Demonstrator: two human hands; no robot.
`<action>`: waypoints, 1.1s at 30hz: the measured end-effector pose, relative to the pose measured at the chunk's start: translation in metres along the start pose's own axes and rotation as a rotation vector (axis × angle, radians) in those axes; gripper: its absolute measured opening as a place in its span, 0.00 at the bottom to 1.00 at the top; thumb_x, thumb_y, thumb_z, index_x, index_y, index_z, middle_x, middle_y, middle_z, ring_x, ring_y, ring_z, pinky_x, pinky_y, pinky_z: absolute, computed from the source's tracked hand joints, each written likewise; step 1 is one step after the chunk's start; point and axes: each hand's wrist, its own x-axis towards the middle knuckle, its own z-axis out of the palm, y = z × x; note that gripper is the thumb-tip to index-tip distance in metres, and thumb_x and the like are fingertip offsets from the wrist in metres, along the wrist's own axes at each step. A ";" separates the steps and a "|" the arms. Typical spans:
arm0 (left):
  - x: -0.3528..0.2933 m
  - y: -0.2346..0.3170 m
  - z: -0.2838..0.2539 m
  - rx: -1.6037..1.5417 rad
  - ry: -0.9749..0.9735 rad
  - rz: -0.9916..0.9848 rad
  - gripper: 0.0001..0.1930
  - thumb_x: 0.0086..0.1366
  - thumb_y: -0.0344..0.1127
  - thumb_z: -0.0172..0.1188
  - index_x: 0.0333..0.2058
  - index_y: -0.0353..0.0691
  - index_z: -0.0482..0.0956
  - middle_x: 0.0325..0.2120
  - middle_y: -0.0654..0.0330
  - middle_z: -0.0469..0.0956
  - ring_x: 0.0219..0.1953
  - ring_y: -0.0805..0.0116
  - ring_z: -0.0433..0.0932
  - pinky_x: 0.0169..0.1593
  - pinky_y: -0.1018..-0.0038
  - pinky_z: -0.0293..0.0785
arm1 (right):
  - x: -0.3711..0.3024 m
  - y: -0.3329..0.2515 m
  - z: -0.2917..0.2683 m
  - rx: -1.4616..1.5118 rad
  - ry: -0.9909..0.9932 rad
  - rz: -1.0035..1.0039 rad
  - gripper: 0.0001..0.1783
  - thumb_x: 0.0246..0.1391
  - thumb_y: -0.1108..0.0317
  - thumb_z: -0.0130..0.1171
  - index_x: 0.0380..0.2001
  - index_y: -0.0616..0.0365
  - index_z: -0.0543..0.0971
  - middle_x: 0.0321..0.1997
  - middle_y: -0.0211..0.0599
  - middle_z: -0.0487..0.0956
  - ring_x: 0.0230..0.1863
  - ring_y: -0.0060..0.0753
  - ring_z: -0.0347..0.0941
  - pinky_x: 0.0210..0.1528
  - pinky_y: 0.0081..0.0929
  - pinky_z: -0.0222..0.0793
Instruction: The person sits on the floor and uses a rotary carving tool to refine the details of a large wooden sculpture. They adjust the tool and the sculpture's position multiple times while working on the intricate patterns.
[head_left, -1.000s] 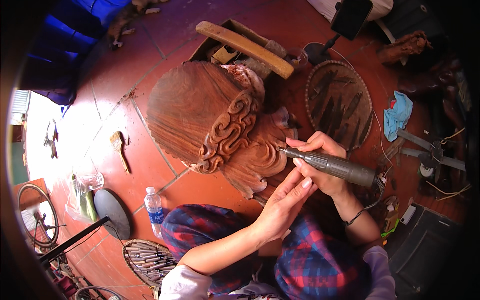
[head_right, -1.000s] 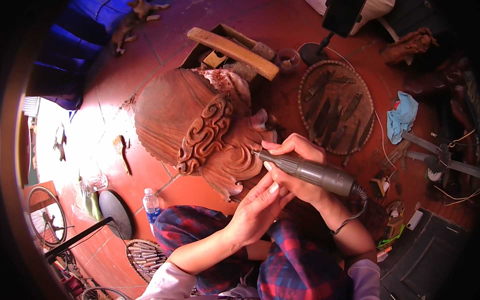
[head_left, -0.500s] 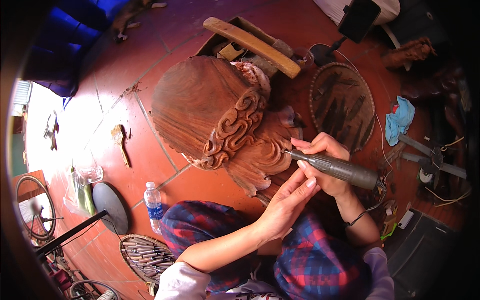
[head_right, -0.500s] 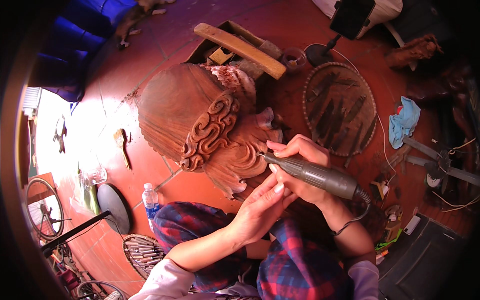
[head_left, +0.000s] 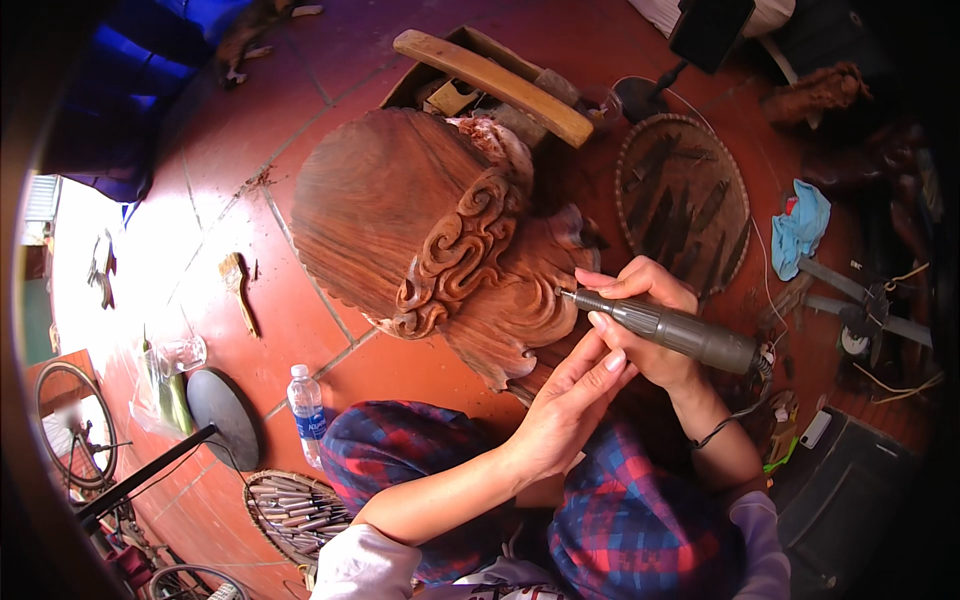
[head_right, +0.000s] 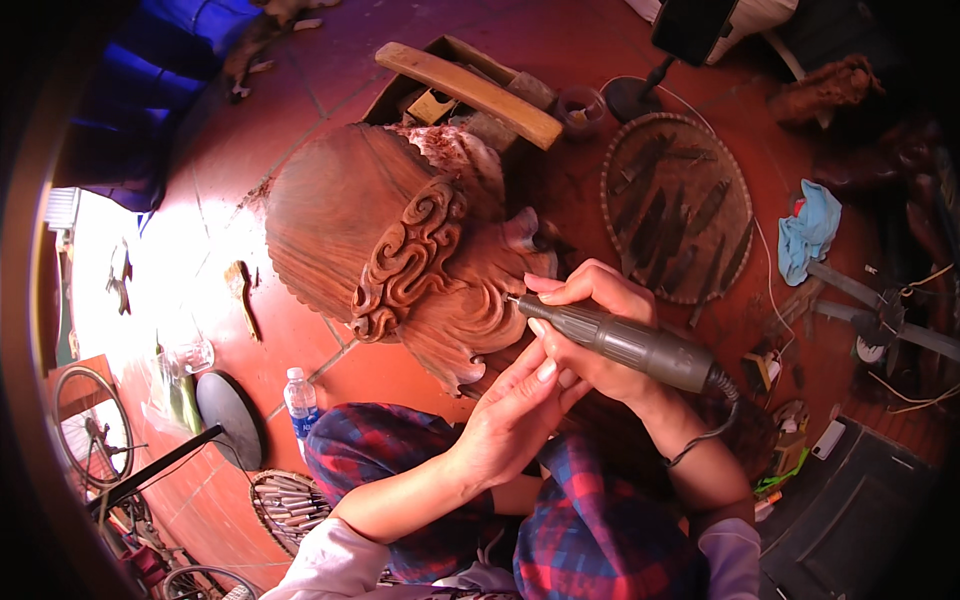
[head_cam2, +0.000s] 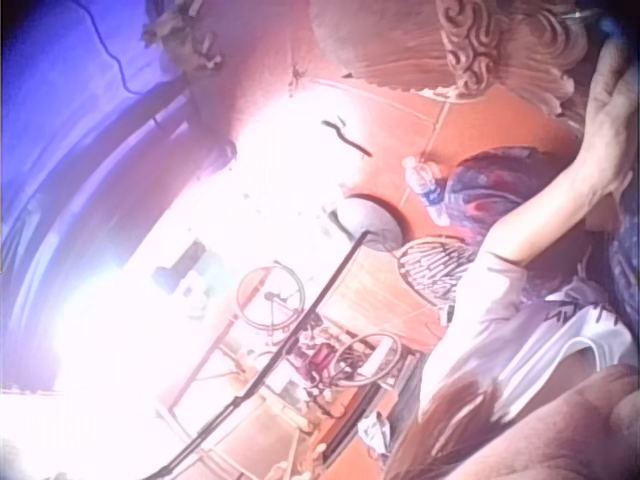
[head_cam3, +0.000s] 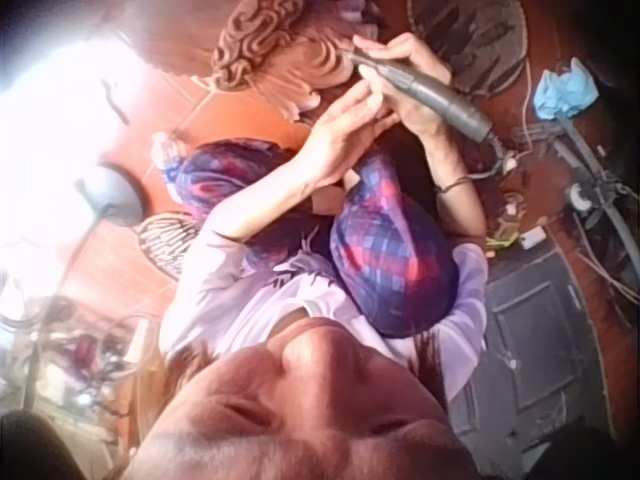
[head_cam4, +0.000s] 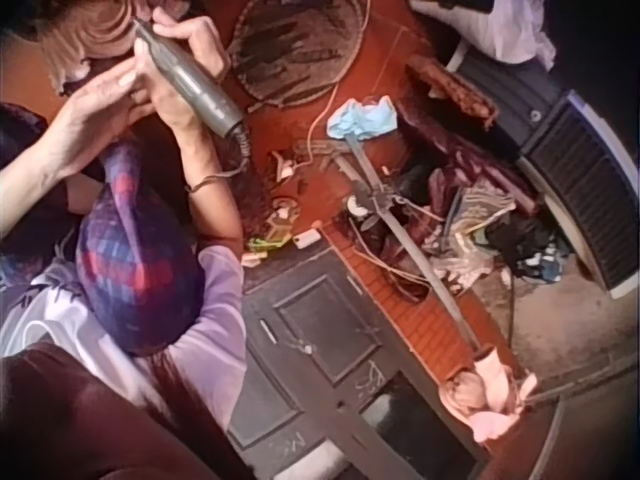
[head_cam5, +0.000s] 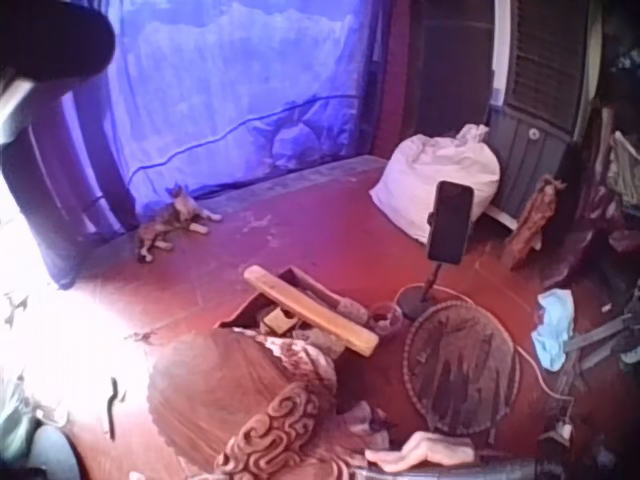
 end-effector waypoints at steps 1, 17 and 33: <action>0.000 0.000 0.000 -0.006 0.003 0.005 0.28 0.69 0.36 0.47 0.64 0.38 0.50 0.62 0.59 0.56 0.65 0.67 0.52 0.67 0.62 0.46 | 0.001 -0.001 0.000 0.001 0.000 -0.002 0.07 0.44 0.80 0.62 0.27 0.65 0.73 0.27 0.37 0.71 0.34 0.32 0.76 0.53 0.51 0.71; 0.001 -0.002 -0.001 0.005 0.004 0.001 0.29 0.70 0.38 0.47 0.65 0.38 0.49 0.62 0.58 0.56 0.65 0.66 0.54 0.67 0.63 0.48 | 0.002 0.000 0.000 -0.065 -0.012 -0.050 0.07 0.45 0.79 0.62 0.27 0.65 0.73 0.26 0.38 0.71 0.33 0.33 0.76 0.51 0.50 0.73; -0.009 -0.005 -0.007 -0.022 0.025 0.004 0.25 0.70 0.39 0.46 0.62 0.39 0.55 0.59 0.59 0.59 0.63 0.68 0.57 0.65 0.65 0.50 | 0.007 -0.013 0.008 -0.076 -0.102 -0.017 0.06 0.43 0.78 0.62 0.27 0.65 0.75 0.24 0.40 0.75 0.29 0.29 0.74 0.58 0.58 0.64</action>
